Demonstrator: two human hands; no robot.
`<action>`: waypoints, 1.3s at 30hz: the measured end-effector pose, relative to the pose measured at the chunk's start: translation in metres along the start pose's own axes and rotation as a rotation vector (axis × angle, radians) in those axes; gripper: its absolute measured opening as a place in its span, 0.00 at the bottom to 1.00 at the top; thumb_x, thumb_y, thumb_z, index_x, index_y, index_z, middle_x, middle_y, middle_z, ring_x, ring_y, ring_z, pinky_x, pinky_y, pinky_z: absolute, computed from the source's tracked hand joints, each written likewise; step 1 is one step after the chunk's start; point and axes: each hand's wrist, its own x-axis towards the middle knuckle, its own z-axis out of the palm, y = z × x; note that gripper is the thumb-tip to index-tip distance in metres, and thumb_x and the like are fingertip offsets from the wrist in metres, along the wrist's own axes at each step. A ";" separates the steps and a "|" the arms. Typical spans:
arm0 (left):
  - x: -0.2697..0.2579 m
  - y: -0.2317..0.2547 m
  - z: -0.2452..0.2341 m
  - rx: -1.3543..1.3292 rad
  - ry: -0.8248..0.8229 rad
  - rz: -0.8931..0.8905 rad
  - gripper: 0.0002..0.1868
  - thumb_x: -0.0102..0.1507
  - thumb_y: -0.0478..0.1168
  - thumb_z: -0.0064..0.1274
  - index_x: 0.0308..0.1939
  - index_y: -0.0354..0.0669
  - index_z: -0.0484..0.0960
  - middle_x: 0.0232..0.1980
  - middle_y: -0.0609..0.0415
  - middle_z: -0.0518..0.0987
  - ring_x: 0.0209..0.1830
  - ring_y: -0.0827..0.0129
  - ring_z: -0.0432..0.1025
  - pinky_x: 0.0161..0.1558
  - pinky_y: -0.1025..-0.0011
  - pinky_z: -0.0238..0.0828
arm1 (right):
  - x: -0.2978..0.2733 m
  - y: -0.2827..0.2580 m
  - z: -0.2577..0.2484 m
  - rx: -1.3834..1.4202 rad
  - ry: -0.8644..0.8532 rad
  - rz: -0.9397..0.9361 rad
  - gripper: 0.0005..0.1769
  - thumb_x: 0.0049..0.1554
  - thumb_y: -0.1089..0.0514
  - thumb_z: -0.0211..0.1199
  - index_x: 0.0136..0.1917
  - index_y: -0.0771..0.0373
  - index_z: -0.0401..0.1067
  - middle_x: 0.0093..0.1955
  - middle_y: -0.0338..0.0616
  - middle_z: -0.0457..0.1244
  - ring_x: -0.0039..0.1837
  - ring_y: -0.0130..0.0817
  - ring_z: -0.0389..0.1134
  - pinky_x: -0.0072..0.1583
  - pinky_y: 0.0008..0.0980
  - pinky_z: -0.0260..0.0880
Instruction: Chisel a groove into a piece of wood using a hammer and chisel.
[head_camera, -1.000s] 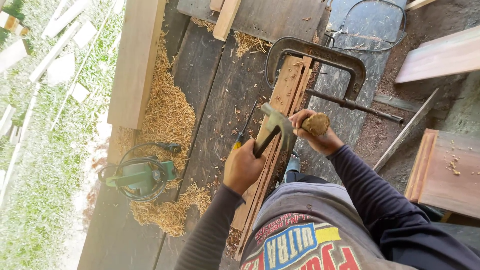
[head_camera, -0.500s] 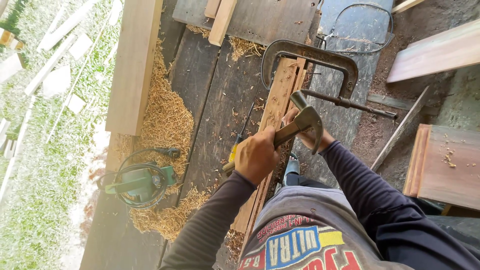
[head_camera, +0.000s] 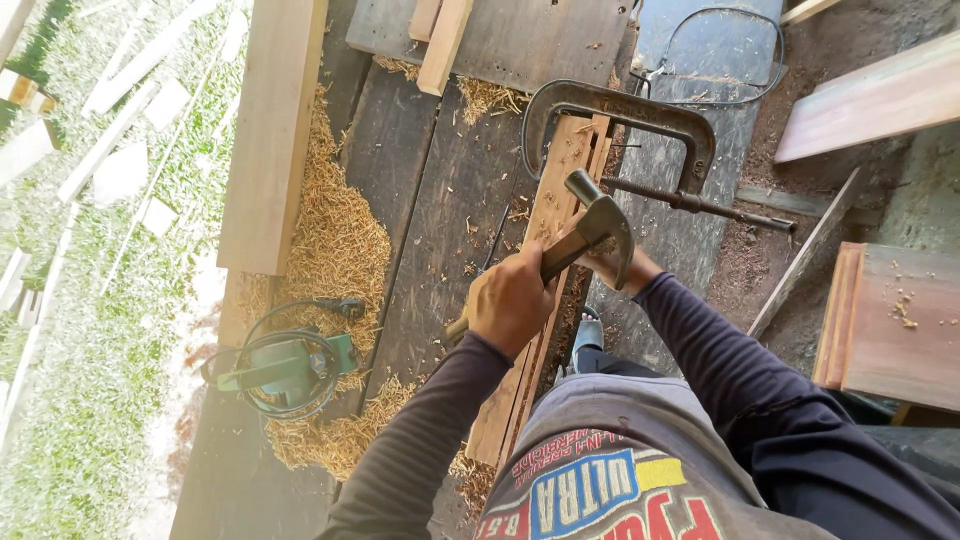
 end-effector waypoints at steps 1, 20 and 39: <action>-0.001 -0.001 0.003 -0.063 0.007 -0.010 0.09 0.60 0.37 0.55 0.41 0.37 0.74 0.33 0.37 0.81 0.35 0.43 0.78 0.39 0.51 0.74 | -0.001 -0.005 0.001 -0.069 -0.028 -0.075 0.16 0.59 0.50 0.69 0.57 0.58 0.73 0.50 0.37 0.68 0.53 0.28 0.69 0.55 0.34 0.73; 0.008 -0.003 -0.011 0.077 -0.054 -0.103 0.07 0.63 0.39 0.52 0.42 0.40 0.77 0.33 0.41 0.83 0.33 0.49 0.80 0.40 0.54 0.77 | 0.019 -0.015 -0.008 0.047 0.000 0.069 0.14 0.53 0.57 0.70 0.51 0.55 0.69 0.49 0.38 0.66 0.53 0.27 0.69 0.54 0.33 0.74; 0.001 0.001 -0.025 -0.022 0.011 -0.056 0.10 0.58 0.41 0.56 0.40 0.43 0.78 0.32 0.42 0.83 0.34 0.46 0.79 0.38 0.50 0.74 | 0.011 0.009 -0.019 -0.103 0.039 0.180 0.13 0.58 0.56 0.66 0.54 0.56 0.67 0.48 0.35 0.64 0.51 0.27 0.67 0.55 0.34 0.73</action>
